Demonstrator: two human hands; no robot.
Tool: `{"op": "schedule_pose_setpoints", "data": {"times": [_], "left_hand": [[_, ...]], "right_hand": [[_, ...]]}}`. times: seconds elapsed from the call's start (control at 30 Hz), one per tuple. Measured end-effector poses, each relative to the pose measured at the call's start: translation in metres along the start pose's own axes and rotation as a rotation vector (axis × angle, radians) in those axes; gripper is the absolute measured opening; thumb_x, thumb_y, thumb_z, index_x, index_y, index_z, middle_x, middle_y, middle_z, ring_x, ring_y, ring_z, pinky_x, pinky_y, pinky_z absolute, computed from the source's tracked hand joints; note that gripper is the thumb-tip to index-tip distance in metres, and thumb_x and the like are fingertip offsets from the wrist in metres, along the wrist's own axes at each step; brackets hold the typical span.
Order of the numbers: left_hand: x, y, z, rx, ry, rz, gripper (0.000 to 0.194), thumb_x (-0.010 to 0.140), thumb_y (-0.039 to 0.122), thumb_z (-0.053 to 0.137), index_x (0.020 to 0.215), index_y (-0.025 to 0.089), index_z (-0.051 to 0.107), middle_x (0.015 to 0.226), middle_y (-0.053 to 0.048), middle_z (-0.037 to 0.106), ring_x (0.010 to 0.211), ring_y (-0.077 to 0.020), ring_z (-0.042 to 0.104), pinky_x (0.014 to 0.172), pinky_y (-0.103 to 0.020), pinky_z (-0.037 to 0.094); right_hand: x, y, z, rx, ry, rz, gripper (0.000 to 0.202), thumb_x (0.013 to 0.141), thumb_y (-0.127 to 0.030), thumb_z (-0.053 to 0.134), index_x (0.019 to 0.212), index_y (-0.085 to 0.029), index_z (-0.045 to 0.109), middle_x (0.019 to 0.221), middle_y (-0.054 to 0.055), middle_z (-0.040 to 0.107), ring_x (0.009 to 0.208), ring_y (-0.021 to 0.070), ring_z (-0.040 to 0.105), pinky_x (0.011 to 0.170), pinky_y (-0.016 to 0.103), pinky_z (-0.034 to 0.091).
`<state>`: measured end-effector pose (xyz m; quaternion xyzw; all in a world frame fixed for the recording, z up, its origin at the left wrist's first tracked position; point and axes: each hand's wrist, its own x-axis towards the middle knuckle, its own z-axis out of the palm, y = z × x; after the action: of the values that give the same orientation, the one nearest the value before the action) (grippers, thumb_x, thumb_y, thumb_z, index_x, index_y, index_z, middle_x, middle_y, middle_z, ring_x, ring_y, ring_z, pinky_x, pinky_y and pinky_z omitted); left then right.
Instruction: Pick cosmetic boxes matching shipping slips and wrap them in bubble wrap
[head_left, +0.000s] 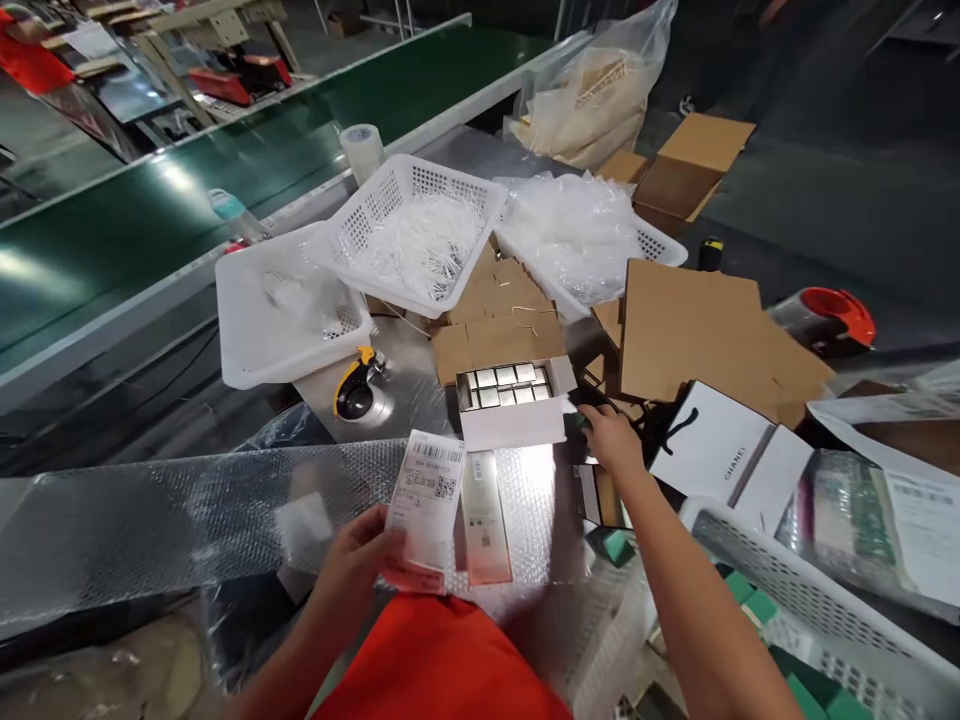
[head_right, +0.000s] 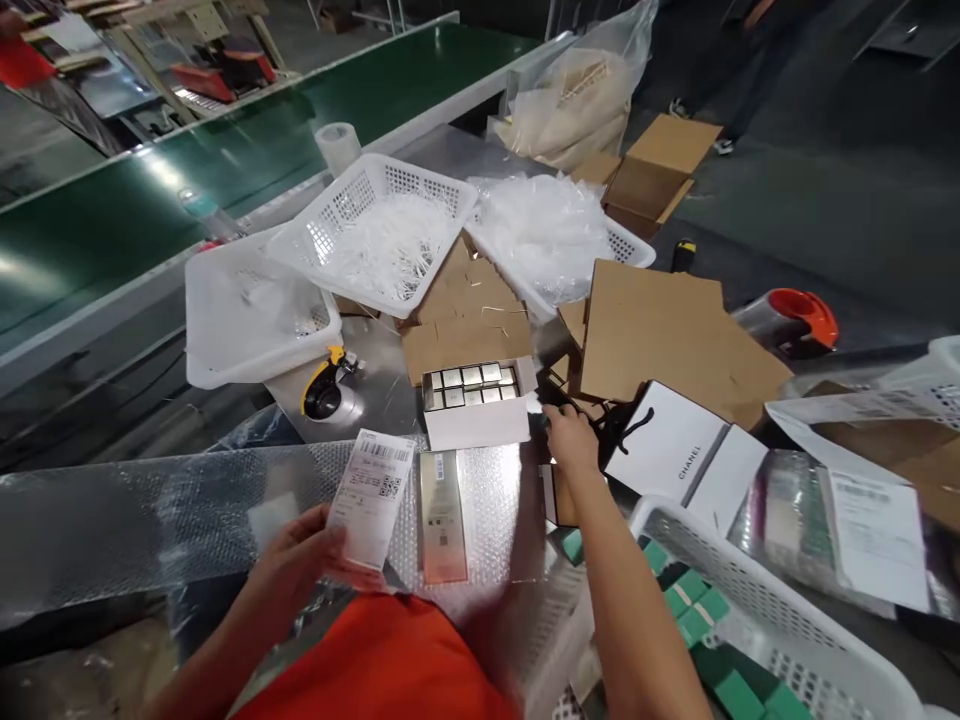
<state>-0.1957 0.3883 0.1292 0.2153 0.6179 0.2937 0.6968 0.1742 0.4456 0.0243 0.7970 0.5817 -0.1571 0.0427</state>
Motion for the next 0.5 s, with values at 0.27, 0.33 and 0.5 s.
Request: {"op": "schedule_pose_setpoints", "data": {"times": [0.27,0.33,0.5], "left_hand": [[0.001,0.003,0.01,0.021,-0.024,0.005,0.021,0.062,0.03,0.079,0.073,0.015,0.069,0.067,-0.002,0.067,0.061,-0.0165,0.06,0.06,-0.026,0.046],[0.001,0.005,0.011,0.023,-0.023,0.001,0.022,0.06,0.03,0.08,0.069,0.015,0.068,0.063,-0.001,0.065,0.058,-0.0155,0.059,0.058,-0.025,0.046],[0.0,0.007,0.004,0.051,0.003,-0.037,0.031,0.054,0.032,0.085,0.076,0.016,0.071,0.071,-0.003,0.071,0.063,-0.0181,0.064,0.062,-0.026,0.05]], "right_hand": [[-0.002,-0.002,-0.004,0.177,0.025,0.107,0.049,0.096,-0.031,0.042,0.142,-0.015,0.04,0.123,0.017,0.06,0.111,0.0289,0.056,0.087,0.037,0.045],[-0.003,-0.004,-0.001,0.227,0.055,0.233,0.043,0.098,-0.029,0.033,0.13,-0.006,0.051,0.118,0.025,0.06,0.109,0.0322,0.058,0.086,0.043,0.046],[-0.007,-0.009,0.011,0.46,0.085,0.361,0.028,0.093,-0.034,0.056,0.109,-0.012,0.061,0.108,0.012,0.064,0.097,0.0225,0.062,0.084,0.044,0.051]]}}
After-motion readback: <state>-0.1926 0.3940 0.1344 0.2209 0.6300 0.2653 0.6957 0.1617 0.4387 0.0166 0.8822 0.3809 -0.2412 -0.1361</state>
